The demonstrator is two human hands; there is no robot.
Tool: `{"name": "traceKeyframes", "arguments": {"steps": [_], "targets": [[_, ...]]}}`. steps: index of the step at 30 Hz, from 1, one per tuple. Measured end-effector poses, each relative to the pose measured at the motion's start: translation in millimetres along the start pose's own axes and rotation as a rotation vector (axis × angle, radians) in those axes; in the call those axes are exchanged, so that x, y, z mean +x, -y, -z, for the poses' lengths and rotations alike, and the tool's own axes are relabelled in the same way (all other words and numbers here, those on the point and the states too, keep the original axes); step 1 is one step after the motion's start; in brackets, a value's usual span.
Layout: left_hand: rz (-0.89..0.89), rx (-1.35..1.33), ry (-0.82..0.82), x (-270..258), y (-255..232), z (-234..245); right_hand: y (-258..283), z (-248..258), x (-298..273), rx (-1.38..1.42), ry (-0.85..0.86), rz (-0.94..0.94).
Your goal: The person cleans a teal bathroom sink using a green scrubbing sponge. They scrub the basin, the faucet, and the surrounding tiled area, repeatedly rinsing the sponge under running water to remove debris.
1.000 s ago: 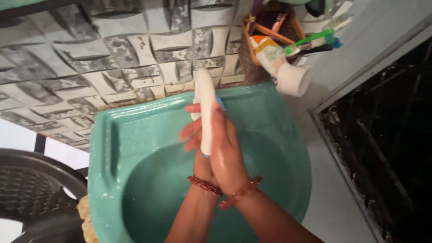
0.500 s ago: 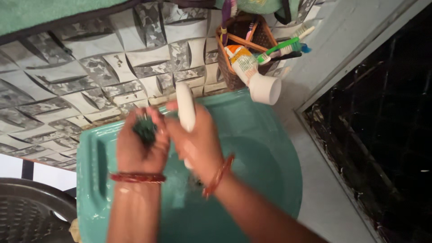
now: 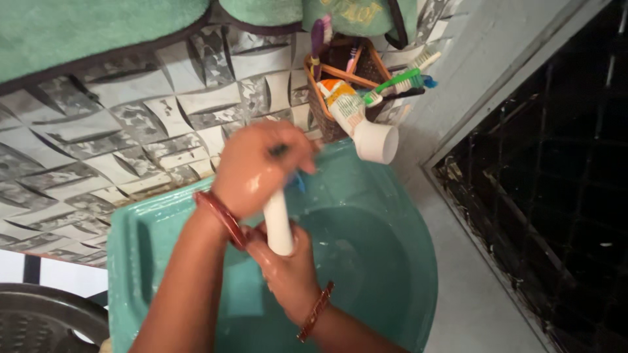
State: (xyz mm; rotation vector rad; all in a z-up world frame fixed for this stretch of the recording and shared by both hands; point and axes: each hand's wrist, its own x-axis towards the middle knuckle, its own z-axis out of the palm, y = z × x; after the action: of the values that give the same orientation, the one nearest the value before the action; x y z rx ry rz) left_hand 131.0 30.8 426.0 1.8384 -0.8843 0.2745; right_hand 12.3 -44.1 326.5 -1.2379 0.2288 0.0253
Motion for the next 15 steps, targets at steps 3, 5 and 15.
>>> {"name": "traceKeyframes", "arguments": {"steps": [3,5,15], "targets": [[0.306,-0.414,-0.006,10.3,34.2,3.9,-0.4,-4.5,0.3,-0.063,0.021,0.123],[0.332,-0.395,-0.036,11.8,37.6,3.6,1.3,-2.1,2.6,-0.150,0.047,0.174],[-0.074,-0.050,-0.123,-26.8,-3.2,-3.5,-16.4,5.9,0.0,-0.090,0.050,0.215]]}}
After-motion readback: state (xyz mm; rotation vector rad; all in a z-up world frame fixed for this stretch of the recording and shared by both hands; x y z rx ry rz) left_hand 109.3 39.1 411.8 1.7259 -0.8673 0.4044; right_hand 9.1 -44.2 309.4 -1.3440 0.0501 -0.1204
